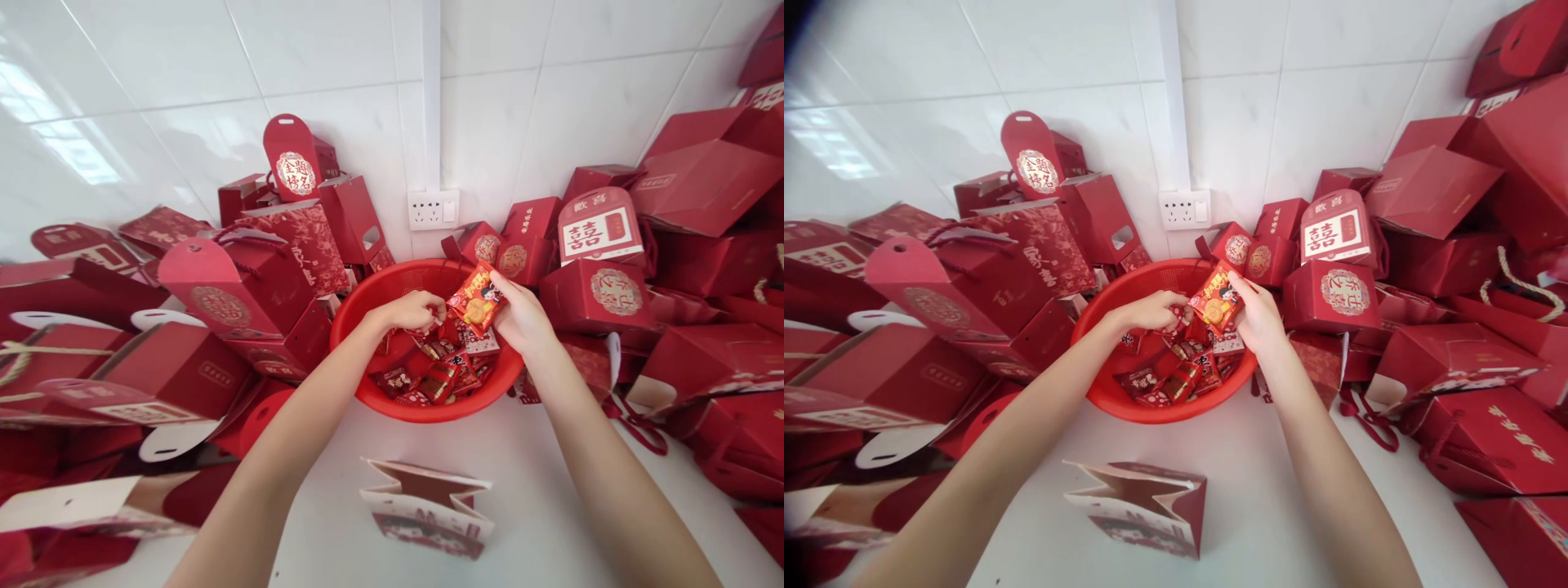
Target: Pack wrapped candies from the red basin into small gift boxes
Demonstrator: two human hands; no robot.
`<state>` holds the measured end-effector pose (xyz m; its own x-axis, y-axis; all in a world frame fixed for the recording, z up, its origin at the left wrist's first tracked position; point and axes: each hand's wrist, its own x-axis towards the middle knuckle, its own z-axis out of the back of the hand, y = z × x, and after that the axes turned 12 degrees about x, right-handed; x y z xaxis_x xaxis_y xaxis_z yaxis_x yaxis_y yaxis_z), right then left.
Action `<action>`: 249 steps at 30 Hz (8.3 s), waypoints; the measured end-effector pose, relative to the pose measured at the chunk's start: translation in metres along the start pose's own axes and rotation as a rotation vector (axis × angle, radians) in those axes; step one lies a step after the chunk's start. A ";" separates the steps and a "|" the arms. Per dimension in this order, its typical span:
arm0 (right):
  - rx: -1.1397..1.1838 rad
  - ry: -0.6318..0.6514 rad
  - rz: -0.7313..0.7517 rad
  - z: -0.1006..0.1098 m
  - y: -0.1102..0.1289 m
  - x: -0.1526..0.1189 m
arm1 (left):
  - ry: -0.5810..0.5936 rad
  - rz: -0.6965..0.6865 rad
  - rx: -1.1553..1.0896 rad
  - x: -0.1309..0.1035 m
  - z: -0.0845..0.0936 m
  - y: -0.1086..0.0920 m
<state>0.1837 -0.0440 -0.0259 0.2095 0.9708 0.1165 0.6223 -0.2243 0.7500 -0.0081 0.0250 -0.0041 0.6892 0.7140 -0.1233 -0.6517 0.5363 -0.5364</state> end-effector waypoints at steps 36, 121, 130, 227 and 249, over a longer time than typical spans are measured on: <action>0.086 -0.044 -0.011 0.001 0.001 0.002 | -0.063 -0.089 -0.371 0.002 0.004 -0.006; -0.439 0.046 0.066 -0.006 0.000 -0.009 | -0.434 -0.171 -0.526 -0.002 0.008 -0.004; -0.391 -0.017 0.123 -0.007 -0.001 -0.008 | -0.445 -0.146 -0.711 0.000 0.007 -0.002; -0.467 0.033 0.155 -0.005 -0.001 -0.009 | -0.298 -0.297 -0.488 -0.002 0.006 0.000; -0.494 0.012 0.178 -0.005 0.000 -0.009 | 0.194 0.356 -0.151 -0.006 0.020 0.038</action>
<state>0.1776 -0.0524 -0.0237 0.2688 0.9229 0.2756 0.1473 -0.3222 0.9351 -0.0434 0.0499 -0.0065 0.4863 0.7368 -0.4698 -0.8157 0.1900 -0.5464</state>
